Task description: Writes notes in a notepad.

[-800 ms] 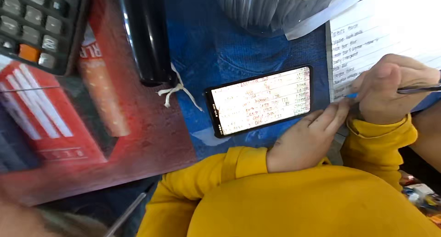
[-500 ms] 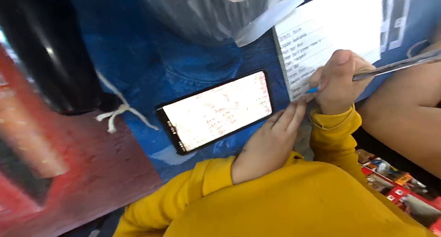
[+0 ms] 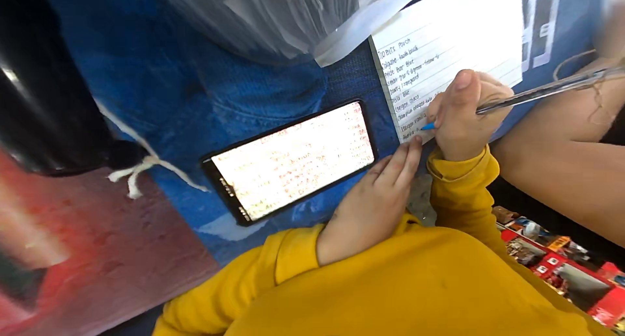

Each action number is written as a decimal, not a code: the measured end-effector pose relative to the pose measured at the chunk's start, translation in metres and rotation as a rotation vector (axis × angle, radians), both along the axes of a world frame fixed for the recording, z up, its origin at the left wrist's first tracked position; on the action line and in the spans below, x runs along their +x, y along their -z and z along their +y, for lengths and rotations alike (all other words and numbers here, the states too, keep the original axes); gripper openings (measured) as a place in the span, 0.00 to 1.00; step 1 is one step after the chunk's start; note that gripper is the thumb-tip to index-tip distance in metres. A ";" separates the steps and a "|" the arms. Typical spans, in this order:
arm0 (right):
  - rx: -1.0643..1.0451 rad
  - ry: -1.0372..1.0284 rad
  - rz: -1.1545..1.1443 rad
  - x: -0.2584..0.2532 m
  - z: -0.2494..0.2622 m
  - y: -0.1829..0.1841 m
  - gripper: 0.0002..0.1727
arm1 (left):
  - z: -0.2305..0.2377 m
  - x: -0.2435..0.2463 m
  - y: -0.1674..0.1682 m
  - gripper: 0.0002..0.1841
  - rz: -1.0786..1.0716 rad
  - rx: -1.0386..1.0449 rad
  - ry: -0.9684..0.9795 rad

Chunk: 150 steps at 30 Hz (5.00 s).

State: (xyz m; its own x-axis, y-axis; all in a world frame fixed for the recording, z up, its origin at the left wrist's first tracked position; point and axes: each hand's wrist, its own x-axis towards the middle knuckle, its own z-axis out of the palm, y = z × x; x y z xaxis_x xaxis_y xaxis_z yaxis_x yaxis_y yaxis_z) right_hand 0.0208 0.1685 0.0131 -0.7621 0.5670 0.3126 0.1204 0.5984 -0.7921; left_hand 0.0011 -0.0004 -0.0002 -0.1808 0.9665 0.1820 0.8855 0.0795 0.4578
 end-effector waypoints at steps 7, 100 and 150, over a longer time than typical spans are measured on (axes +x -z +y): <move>0.018 -0.090 0.084 0.003 0.013 0.014 0.26 | 0.000 0.001 0.002 0.19 -0.013 0.028 -0.022; -0.074 -0.068 0.104 0.007 0.032 0.013 0.26 | 0.007 0.001 0.002 0.22 -0.033 -0.014 0.036; 0.010 0.010 0.068 0.007 0.037 0.012 0.26 | 0.006 0.001 0.007 0.20 -0.046 0.019 0.034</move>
